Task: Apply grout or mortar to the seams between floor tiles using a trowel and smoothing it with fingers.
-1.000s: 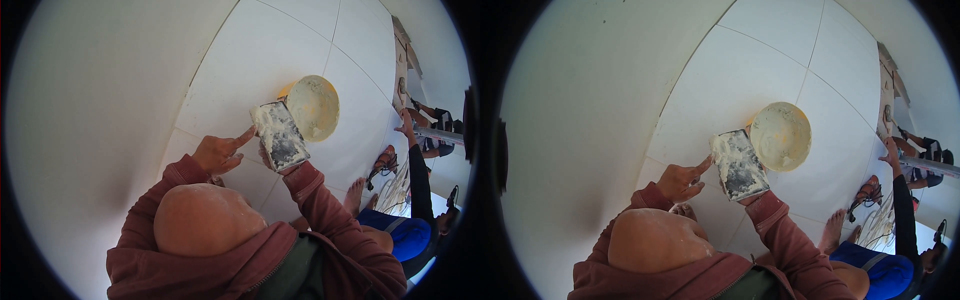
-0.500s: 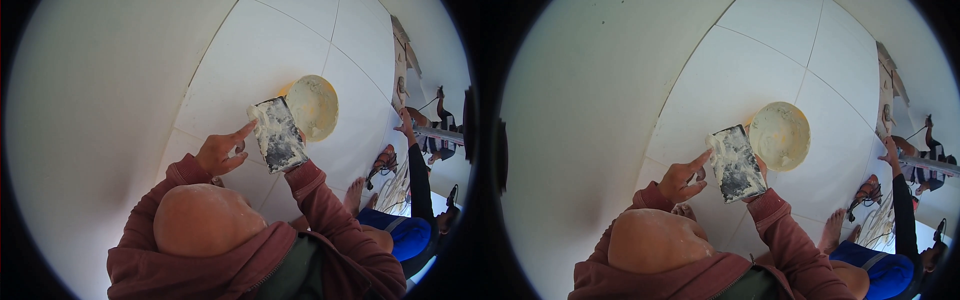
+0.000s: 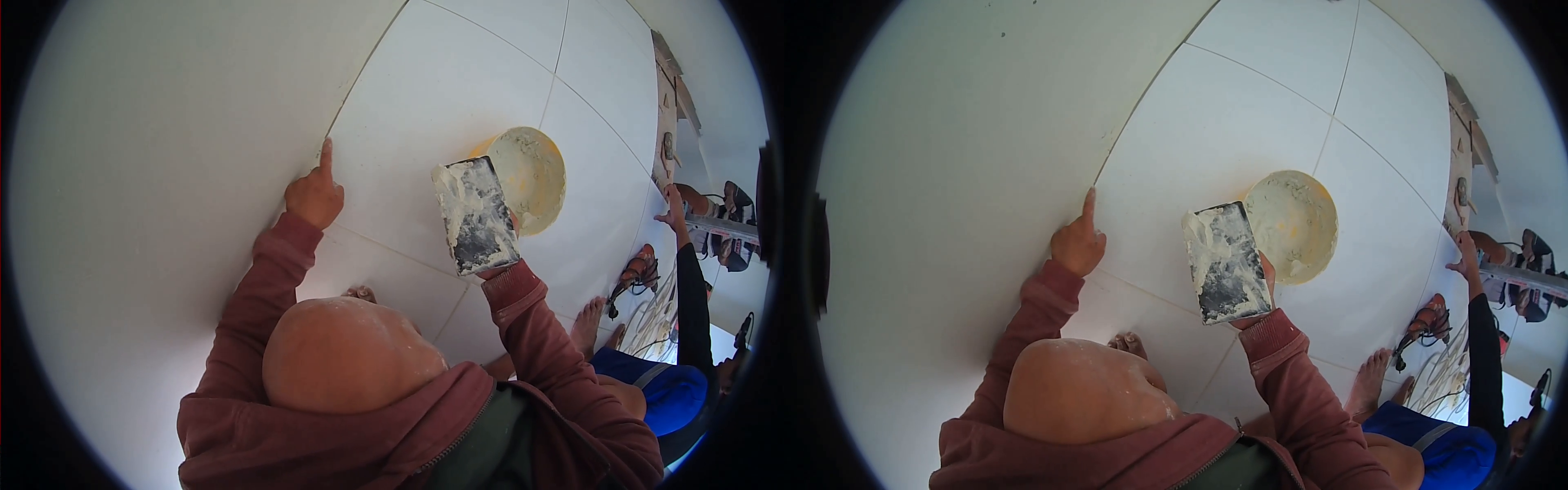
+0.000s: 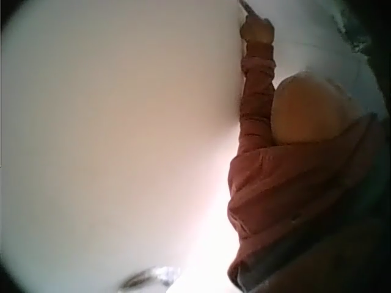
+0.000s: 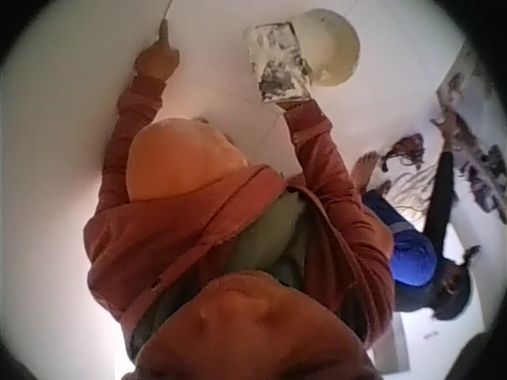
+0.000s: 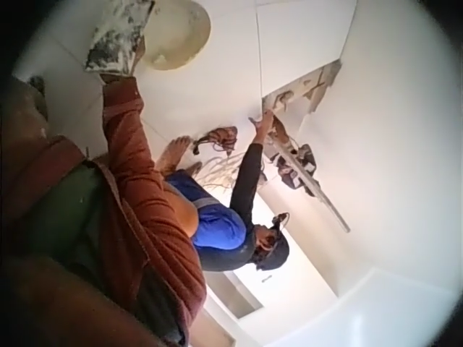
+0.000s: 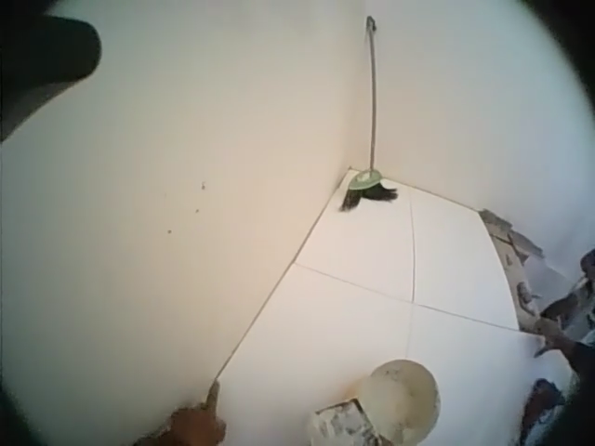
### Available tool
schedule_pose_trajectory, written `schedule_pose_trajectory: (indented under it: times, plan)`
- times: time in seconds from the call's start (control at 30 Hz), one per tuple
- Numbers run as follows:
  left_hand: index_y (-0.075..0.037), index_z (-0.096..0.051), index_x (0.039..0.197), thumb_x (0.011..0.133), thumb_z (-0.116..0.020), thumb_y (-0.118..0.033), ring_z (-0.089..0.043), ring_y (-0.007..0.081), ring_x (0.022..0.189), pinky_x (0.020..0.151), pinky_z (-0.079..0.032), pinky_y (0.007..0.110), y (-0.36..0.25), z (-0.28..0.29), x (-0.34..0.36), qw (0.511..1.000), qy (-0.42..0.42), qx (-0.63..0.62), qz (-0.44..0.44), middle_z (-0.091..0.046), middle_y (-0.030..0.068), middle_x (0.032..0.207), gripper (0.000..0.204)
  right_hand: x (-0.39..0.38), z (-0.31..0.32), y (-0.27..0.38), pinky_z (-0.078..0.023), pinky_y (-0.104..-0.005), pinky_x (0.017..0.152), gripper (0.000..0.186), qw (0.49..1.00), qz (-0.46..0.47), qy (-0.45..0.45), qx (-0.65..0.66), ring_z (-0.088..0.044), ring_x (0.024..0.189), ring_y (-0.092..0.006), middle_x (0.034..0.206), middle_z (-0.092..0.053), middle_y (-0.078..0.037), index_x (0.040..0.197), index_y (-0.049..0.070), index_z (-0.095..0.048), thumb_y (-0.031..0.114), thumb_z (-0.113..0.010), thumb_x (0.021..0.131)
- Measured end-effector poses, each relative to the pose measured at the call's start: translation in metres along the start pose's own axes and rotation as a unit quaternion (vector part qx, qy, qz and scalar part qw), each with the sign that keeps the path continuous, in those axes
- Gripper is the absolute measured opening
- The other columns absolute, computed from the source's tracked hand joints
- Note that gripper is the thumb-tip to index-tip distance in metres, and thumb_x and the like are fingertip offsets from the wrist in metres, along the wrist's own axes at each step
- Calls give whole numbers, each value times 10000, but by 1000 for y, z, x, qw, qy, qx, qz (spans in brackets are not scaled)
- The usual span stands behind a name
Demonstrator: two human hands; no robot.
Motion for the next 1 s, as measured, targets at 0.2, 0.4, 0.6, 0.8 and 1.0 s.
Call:
schedule_pose_trajectory:
  times: [0.2, 0.4, 0.6, 0.8, 1.0]
  plan:
    - [-53, -89, 1383, 767, -470, -146, -593, 219, 528, 492, -465, 369, 4, -24, 32, 979, 102, 149, 94, -618, 76, 645, 730, 1, -6, 2, -508, -391, 768, 428, 1000, 17, -11, 2, -596, 887, -249, 1046, -579, -124, 1144, 53, -485, 350, -387, 852]
    - [-47, -72, 1382, 785, -449, -131, -598, 188, 550, 493, -460, 340, -8, -32, 8, 959, 211, 169, 89, -622, 74, 660, 712, 1, 0, 10, -508, -389, 770, 426, 999, 36, -21, 10, -595, 889, -253, 1049, -579, -126, 1147, 49, -481, 344, -398, 851]
    - [-67, -9, 1387, 774, -455, -117, -601, 210, 577, 525, -468, 344, -7, -23, 40, 971, 144, 181, 58, -625, 85, 711, 759, 3, -3, 3, -502, -395, 780, 452, 1000, -5, -5, 30, -594, 894, -259, 1074, -570, -131, 1161, 48, -475, 367, -405, 848]
    - [-32, 22, 1377, 792, -460, -138, -588, 189, 532, 467, -452, 335, 1, -37, 39, 963, 162, 188, 106, -616, 64, 652, 765, 4, 2, 7, -502, -386, 782, 454, 1000, -11, -1, 26, -595, 897, -253, 1073, -573, -125, 1156, 54, -480, 380, -410, 849]
    - [7, 8, 1367, 782, -474, -147, -589, 185, 522, 453, -450, 340, 8, -36, 8, 961, 180, 180, 110, -614, 69, 639, 773, 3, 1, 7, -518, -382, 753, 422, 999, 7, -32, 20, -603, 875, -253, 1050, -580, -133, 1148, 42, -478, 339, -418, 854]
Point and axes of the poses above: each hand's wrist, its own x-axis towards the middle knuckle, its own z-axis out of the back of the hand, y = z × x, the point moved 6 cm from there along x, towards the middle knuckle
